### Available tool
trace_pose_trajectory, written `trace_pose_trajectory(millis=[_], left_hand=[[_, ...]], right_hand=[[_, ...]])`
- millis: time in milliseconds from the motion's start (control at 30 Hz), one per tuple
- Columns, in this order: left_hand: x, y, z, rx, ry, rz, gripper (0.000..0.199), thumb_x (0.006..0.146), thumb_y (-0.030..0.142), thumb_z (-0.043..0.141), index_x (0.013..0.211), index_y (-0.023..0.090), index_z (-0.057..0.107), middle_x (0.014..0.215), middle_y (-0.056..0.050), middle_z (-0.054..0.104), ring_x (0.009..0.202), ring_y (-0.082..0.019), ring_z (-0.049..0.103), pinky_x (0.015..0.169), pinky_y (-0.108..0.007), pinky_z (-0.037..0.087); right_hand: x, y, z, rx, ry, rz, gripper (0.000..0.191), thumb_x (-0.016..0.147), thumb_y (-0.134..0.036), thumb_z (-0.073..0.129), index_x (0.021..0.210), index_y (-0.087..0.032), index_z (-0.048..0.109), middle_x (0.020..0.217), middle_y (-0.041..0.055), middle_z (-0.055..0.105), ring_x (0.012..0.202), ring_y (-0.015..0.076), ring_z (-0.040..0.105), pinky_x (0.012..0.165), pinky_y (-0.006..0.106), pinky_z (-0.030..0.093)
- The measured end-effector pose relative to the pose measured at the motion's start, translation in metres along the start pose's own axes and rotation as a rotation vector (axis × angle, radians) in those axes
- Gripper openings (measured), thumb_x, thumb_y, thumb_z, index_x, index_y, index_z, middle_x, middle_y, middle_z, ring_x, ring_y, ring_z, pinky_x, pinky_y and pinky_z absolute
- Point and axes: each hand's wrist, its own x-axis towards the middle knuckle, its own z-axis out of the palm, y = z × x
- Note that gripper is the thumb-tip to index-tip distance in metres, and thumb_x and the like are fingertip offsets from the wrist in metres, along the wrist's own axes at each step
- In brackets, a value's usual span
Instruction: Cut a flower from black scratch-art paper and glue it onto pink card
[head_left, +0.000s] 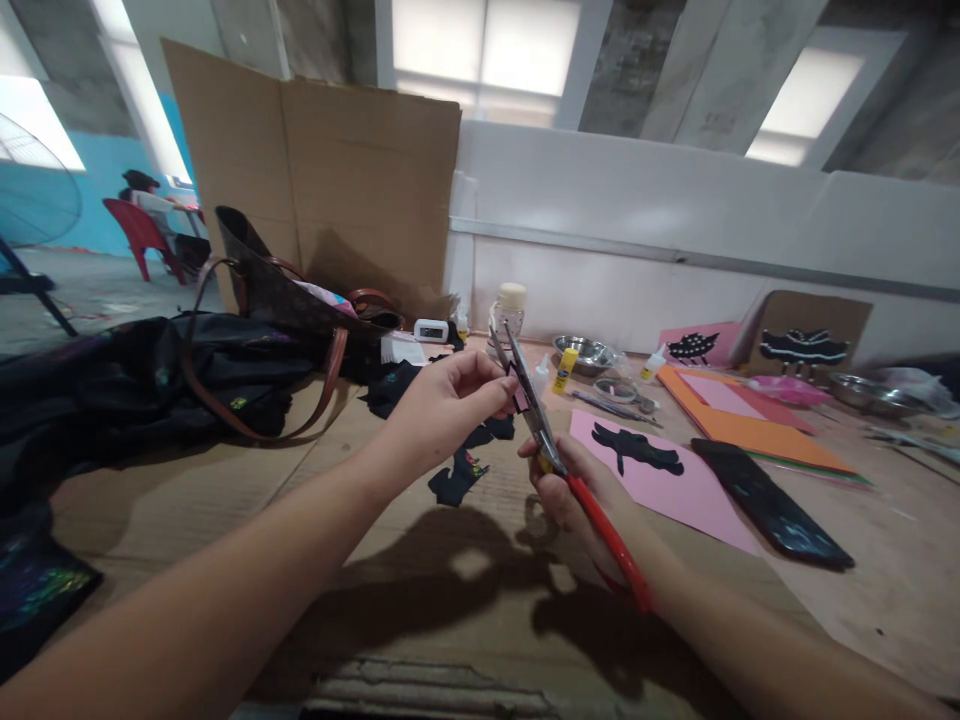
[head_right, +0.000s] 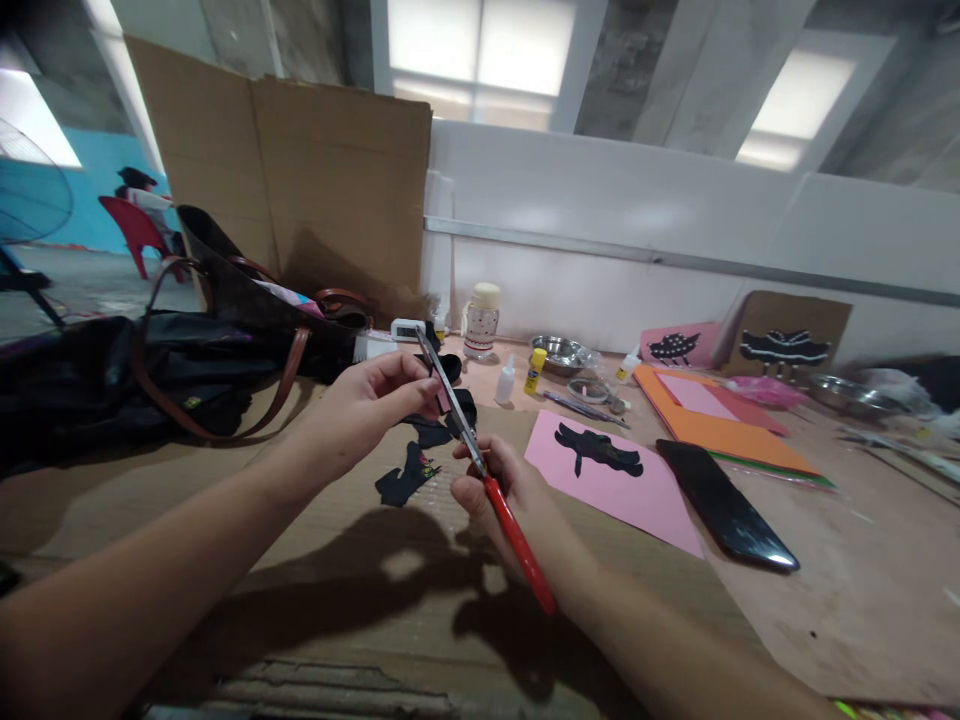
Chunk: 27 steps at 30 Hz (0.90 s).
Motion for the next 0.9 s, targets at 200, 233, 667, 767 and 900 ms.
trace_pose_trajectory(millis=[200, 233, 667, 767, 900], left_hand=[[0.0, 0.0, -0.001, 0.007, -0.005, 0.019, 0.023, 0.082, 0.034, 0.072, 0.071, 0.019, 0.06, 0.077, -0.001, 0.067, 0.075, -0.015, 0.066, 0.075, -0.029, 0.057], [0.0, 0.0, -0.001, 0.013, -0.005, 0.018, 0.022, 0.082, 0.034, 0.071, 0.071, 0.019, 0.06, 0.077, -0.001, 0.067, 0.075, -0.015, 0.065, 0.074, -0.029, 0.057], [0.0, 0.001, 0.0, 0.007, -0.001, 0.008, 0.022, 0.082, 0.033, 0.071, 0.071, 0.019, 0.06, 0.076, -0.001, 0.067, 0.073, -0.014, 0.064, 0.073, -0.028, 0.056], [0.0, 0.0, 0.0, -0.004, -0.003, 0.009, 0.023, 0.082, 0.034, 0.072, 0.07, 0.019, 0.06, 0.077, -0.001, 0.067, 0.074, -0.015, 0.065, 0.073, -0.028, 0.057], [0.0, 0.0, 0.0, -0.012, -0.009, 0.01, 0.024, 0.081, 0.036, 0.073, 0.07, 0.019, 0.059, 0.077, -0.001, 0.068, 0.074, -0.015, 0.065, 0.074, -0.029, 0.057]], right_hand=[[0.0, 0.005, 0.0, 0.01, 0.005, -0.007, 0.064, 0.089, -0.081, 0.054, 0.113, -0.021, 0.054, 0.072, -0.0062, 0.04, 0.055, 0.0096, 0.032, 0.05, 0.025, 0.027], [0.001, 0.007, 0.001, 0.018, 0.01, -0.011, 0.064, 0.089, -0.08, 0.056, 0.113, -0.021, 0.054, 0.072, -0.0063, 0.04, 0.055, 0.0094, 0.032, 0.049, 0.025, 0.026], [-0.002, 0.002, 0.0, 0.023, -0.012, 0.028, 0.061, 0.09, -0.078, 0.056, 0.114, -0.022, 0.052, 0.077, -0.0048, 0.042, 0.059, 0.0106, 0.033, 0.053, 0.026, 0.028], [-0.002, 0.001, 0.0, 0.02, -0.02, 0.037, 0.062, 0.09, -0.08, 0.055, 0.114, -0.023, 0.051, 0.076, -0.0051, 0.042, 0.058, 0.0111, 0.031, 0.053, 0.027, 0.027], [-0.002, 0.0, 0.0, -0.029, 0.01, 0.045, 0.064, 0.089, -0.082, 0.053, 0.113, -0.023, 0.053, 0.078, -0.0041, 0.043, 0.059, 0.0116, 0.032, 0.053, 0.027, 0.027]])
